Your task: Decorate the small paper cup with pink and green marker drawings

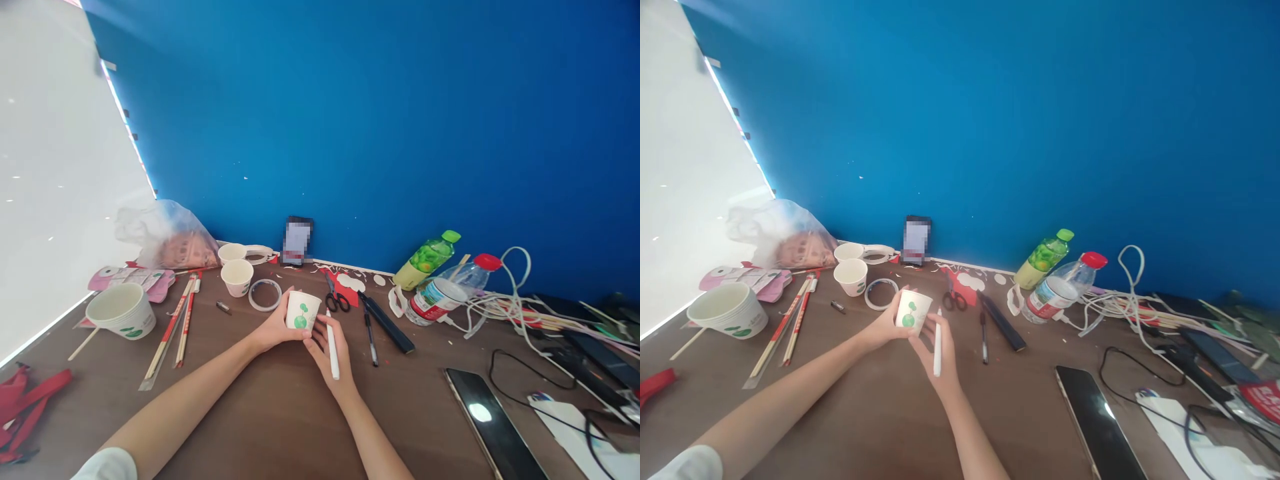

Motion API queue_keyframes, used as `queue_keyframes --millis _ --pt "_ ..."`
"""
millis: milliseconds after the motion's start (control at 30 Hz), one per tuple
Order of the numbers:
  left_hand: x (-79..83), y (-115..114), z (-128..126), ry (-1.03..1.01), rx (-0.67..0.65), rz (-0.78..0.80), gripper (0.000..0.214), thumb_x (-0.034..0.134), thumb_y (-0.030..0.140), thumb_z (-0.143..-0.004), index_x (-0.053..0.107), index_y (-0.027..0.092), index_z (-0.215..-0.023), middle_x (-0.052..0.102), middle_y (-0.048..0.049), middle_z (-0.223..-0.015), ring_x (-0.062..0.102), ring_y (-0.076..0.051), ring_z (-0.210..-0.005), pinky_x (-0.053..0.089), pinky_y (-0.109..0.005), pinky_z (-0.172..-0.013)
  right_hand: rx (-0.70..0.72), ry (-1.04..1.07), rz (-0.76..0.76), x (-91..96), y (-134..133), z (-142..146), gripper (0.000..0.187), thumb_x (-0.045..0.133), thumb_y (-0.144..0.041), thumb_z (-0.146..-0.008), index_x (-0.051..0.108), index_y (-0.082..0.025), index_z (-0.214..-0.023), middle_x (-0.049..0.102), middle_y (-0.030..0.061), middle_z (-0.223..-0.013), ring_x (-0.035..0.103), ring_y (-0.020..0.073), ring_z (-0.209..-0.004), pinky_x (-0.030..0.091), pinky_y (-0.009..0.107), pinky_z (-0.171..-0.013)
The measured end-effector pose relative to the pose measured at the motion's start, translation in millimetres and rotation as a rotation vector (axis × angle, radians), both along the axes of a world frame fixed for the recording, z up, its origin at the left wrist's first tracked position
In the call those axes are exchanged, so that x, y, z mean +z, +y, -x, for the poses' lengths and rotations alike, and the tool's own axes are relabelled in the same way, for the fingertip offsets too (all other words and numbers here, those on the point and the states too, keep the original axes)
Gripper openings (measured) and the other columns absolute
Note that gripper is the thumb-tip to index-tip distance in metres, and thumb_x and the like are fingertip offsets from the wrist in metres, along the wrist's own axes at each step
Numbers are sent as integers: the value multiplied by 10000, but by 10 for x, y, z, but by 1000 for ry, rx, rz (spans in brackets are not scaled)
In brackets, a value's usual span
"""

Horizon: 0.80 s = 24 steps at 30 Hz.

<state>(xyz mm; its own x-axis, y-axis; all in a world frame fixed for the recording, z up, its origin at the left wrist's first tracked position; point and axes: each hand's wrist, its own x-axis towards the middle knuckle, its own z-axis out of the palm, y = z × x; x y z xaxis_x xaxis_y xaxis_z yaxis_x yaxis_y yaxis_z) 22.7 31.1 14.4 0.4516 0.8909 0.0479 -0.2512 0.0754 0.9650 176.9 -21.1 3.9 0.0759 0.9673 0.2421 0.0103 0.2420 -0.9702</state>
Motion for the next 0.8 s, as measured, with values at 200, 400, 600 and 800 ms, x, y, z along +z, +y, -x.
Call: queue_keyframes --millis 200,400,600,800 --pt "-4 -31 26 49 -56 -158 1324 876 572 -476 51 268 -1466 389 -170 -1387 458 -346 -1284 401 -483 -1057 -75 -7 3 26 -34 -13 483 739 -378 -744 529 -231 -1154 631 142 -1222 666 284 -1089 567 477 -915" --pt "-4 -10 -11 242 235 -257 1126 889 407 -548 178 267 -1410 396 -136 -1334 442 -327 -1270 374 -503 -1078 -363 -114 -59 66 -41 -89 347 610 -454 -821 637 -191 -1045 703 120 -1036 689 243 -906 561 445 -845" --pt "-107 -14 -82 447 261 -518 1223 906 333 -526 147 278 -1484 297 -144 -1349 329 -372 -1345 284 -552 -1137 -164 177 -32 151 -94 -185 230 568 -375 -830 609 -211 -986 657 -6 -575 689 230 -685 546 442 -763" --pt "-130 -54 -102 478 181 -681 1236 870 310 -603 39 313 -1518 291 -133 -1325 366 -347 -1331 376 -483 -1098 -176 67 -10 154 -118 -159 344 636 -411 -829 534 -217 -563 561 -31 -441 640 173 -606 515 441 -911"
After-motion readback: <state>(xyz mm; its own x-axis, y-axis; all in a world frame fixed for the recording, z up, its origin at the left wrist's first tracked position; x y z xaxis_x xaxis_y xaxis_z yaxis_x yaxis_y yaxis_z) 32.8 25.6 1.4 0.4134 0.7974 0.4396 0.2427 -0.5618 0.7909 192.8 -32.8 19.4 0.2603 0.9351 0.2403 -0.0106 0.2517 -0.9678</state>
